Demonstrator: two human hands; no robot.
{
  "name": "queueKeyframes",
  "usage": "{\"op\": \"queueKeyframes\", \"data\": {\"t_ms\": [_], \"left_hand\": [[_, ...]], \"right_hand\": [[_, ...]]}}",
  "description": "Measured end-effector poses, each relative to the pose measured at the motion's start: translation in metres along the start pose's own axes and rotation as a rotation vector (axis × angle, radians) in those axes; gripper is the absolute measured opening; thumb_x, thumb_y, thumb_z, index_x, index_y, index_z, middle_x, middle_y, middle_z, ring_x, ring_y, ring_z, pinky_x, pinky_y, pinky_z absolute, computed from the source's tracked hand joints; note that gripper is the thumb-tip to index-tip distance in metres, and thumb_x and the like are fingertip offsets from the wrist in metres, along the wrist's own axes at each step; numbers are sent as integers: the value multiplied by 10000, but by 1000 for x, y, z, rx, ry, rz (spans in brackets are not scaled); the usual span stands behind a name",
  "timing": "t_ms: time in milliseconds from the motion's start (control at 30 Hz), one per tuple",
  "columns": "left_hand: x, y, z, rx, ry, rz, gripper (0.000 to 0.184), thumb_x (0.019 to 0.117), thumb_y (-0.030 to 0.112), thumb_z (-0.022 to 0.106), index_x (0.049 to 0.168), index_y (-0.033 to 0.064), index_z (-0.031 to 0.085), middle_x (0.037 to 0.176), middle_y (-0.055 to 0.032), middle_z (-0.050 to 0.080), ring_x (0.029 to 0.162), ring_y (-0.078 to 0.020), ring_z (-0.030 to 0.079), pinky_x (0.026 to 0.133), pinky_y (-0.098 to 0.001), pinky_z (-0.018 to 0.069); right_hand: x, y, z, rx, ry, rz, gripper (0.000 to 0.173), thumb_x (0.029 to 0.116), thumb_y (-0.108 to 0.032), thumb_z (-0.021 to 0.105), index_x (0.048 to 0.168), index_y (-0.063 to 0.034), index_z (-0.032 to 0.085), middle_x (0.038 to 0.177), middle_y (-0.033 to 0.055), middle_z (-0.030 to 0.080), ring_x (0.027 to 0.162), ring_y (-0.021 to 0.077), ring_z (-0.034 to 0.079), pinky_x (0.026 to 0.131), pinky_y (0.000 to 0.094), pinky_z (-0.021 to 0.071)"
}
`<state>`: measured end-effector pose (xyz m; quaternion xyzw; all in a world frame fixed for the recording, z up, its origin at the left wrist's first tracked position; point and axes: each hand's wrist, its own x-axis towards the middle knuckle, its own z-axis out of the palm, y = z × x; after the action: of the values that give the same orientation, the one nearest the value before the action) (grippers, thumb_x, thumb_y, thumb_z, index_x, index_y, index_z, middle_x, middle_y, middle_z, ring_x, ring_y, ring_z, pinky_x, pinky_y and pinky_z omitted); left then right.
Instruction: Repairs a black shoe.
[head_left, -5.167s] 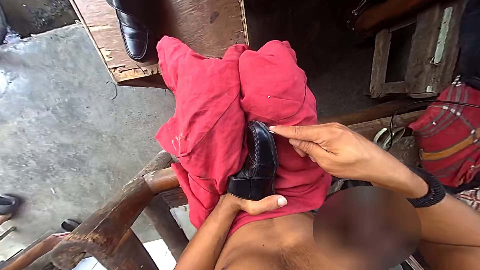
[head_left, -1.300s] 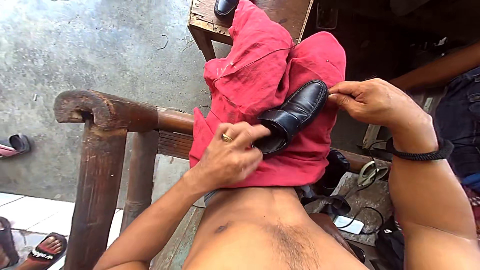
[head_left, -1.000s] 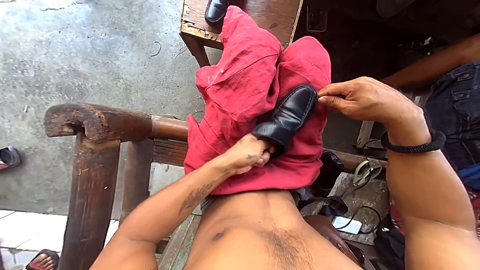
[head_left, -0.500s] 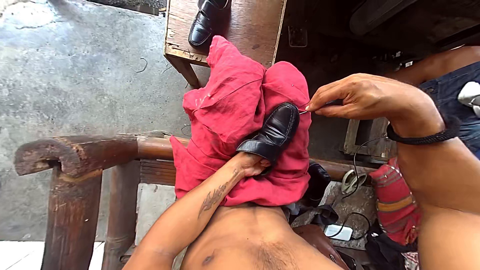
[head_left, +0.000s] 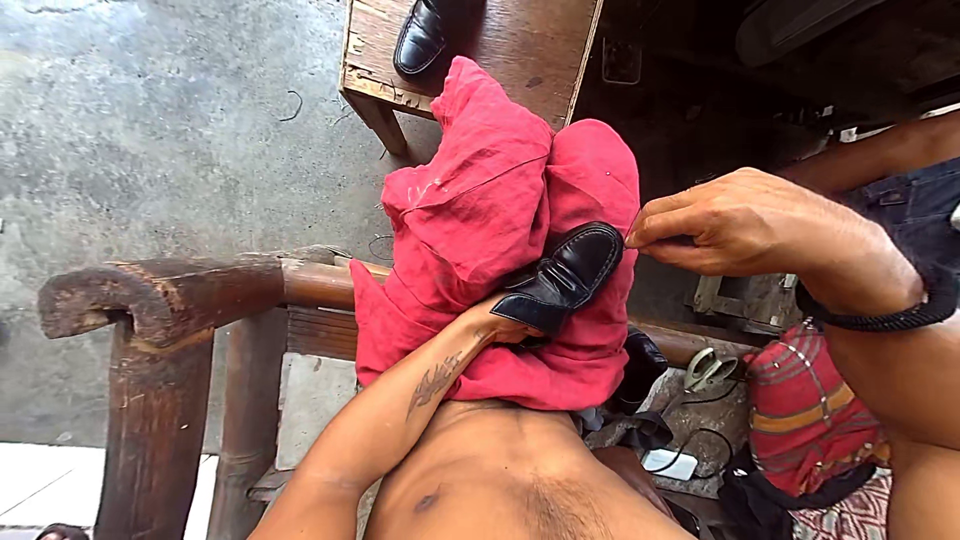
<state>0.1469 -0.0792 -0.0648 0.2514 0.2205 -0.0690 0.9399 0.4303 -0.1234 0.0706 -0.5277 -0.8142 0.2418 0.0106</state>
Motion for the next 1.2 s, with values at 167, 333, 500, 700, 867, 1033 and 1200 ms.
{"op": "queueKeyframes", "data": {"t_ms": [167, 333, 500, 700, 867, 1033, 1200], "left_hand": [[-21, -6, 13, -141, 222, 28, 346, 1013, -34, 425, 793, 184, 579, 624, 83, 560, 528, -11, 487, 521, -182, 431], [-35, -15, 32, -242, 427, 238, 264, 1004, -54, 461, 888, 114, 629, 708, 4, 645, 559, -44, 546, 526, -193, 463], [-28, -5, 35, -271, 497, 188, 274, 1018, -70, 427, 927, 95, 625, 751, -33, 695, 627, -93, 655, 591, -235, 556], [-23, -4, 38, -330, 553, 268, 218, 1024, -62, 435, 1037, 73, 605, 866, -75, 718, 774, -164, 710, 717, -330, 607], [-22, -9, 33, -292, 551, 279, 249, 962, -114, 482, 978, 88, 627, 816, -53, 724, 729, -139, 710, 675, -304, 607], [-20, -13, 34, -172, 616, 254, 320, 885, -191, 519, 992, 95, 612, 824, -4, 730, 760, -107, 717, 707, -288, 618], [-18, -11, 31, -155, 603, 228, 329, 893, -186, 507, 1015, 98, 622, 854, -5, 735, 805, -108, 721, 751, -299, 622]], "right_hand": [[-11, -21, 39, -2, 216, 119, 234, 1005, -196, 529, 1028, -122, 751, 941, 46, 724, 801, 236, 707, 622, 452, 551], [-12, -42, 51, -93, 224, 181, 219, 1021, -136, 500, 1050, -63, 705, 1105, 120, 727, 1073, 322, 702, 893, 531, 552], [-9, -24, 57, -83, 340, 310, 480, 994, -494, 576, 782, -65, 604, 624, 95, 577, 590, 295, 626, 520, 481, 450], [-27, 3, 65, -141, 388, 597, 781, 851, -826, 492, 669, -68, 535, 520, 97, 473, 492, 316, 541, 457, 506, 377], [-67, 17, 86, 26, 373, 883, 816, 807, -831, 561, 723, -20, 580, 600, 172, 546, 596, 405, 593, 526, 611, 422], [-65, -35, 132, 412, 346, 664, 703, 710, -826, 624, 599, -137, 545, 508, -7, 468, 480, 174, 511, 453, 445, 407], [-60, -53, 138, 860, 735, 352, 314, 913, -354, 756, 774, -99, 637, 718, -57, 610, 618, 4, 562, 543, 191, 488]]}}
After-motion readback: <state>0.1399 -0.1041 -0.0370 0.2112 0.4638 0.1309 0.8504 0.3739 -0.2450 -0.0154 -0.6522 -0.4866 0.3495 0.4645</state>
